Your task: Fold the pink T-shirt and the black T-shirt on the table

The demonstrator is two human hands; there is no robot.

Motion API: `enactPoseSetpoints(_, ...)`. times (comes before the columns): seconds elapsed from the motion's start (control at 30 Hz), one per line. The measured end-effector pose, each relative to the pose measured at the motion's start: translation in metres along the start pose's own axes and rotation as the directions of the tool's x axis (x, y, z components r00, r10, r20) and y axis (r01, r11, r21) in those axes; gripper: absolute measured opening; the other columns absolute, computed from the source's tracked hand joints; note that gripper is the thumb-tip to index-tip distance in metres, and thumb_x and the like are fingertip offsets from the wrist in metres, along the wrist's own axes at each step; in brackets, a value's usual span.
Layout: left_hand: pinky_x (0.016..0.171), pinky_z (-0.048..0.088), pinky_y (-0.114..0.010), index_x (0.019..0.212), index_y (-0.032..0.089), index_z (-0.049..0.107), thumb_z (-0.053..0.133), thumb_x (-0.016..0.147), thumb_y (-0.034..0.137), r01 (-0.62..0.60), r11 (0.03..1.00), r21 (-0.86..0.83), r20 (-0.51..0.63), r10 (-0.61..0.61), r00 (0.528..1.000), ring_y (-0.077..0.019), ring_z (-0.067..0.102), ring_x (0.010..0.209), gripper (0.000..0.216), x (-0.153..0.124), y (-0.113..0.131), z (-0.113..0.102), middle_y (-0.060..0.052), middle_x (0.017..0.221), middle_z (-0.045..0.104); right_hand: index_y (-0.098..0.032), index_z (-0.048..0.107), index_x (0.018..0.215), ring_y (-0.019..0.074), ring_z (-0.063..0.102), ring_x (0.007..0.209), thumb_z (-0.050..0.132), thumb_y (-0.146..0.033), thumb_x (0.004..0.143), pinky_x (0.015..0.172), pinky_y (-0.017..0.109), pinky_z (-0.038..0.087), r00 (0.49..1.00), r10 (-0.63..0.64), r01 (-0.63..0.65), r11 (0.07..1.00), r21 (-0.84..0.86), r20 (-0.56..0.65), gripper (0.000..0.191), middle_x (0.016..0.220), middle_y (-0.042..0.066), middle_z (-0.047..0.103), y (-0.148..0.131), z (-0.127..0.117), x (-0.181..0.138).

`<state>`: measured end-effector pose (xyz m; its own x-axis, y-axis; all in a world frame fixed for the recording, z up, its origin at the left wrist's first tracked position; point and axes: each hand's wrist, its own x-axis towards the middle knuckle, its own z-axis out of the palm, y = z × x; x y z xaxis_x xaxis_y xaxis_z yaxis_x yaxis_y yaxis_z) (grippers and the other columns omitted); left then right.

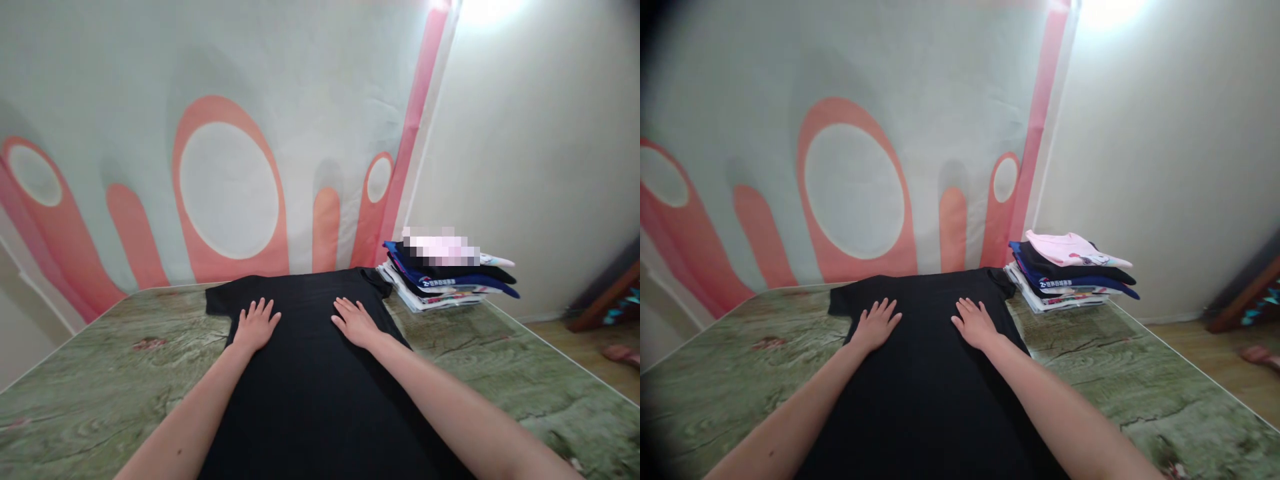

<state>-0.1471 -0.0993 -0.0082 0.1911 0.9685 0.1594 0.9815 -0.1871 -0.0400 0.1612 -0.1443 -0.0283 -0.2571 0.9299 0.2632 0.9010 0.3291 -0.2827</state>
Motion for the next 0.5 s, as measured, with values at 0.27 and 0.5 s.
enactPoseSetpoints(0.27,0.105,0.023,-0.052,0.146,0.026,0.030,0.026,0.093,0.055,0.058,0.998,0.040,-0.008,-0.057,0.998,-0.0340,0.027,0.137,0.061,0.001,-0.035,0.010,-0.011,0.151,0.029,-0.016,0.041,0.140,0.0258,0.024,0.139,0.030,-0.046,0.095,0.111,0.048,0.017,0.972,0.228,-0.232,0.969,-0.087,-0.050,0.055,0.149,0.013,0.032,0.044,-0.008,0.001)
enactPoseSetpoints(0.5,0.105,0.025,-0.052,0.147,0.028,0.027,0.027,0.093,0.054,0.076,0.994,0.072,0.004,-0.077,0.997,-0.0336,0.026,0.137,0.059,0.001,-0.062,0.017,-0.010,0.152,0.027,-0.020,0.038,0.142,0.0253,0.022,0.140,0.026,-0.051,0.095,0.111,0.049,0.015,0.991,0.131,-0.133,0.989,-0.069,-0.028,0.057,0.150,0.010,0.030,0.025,-0.003,-0.002)
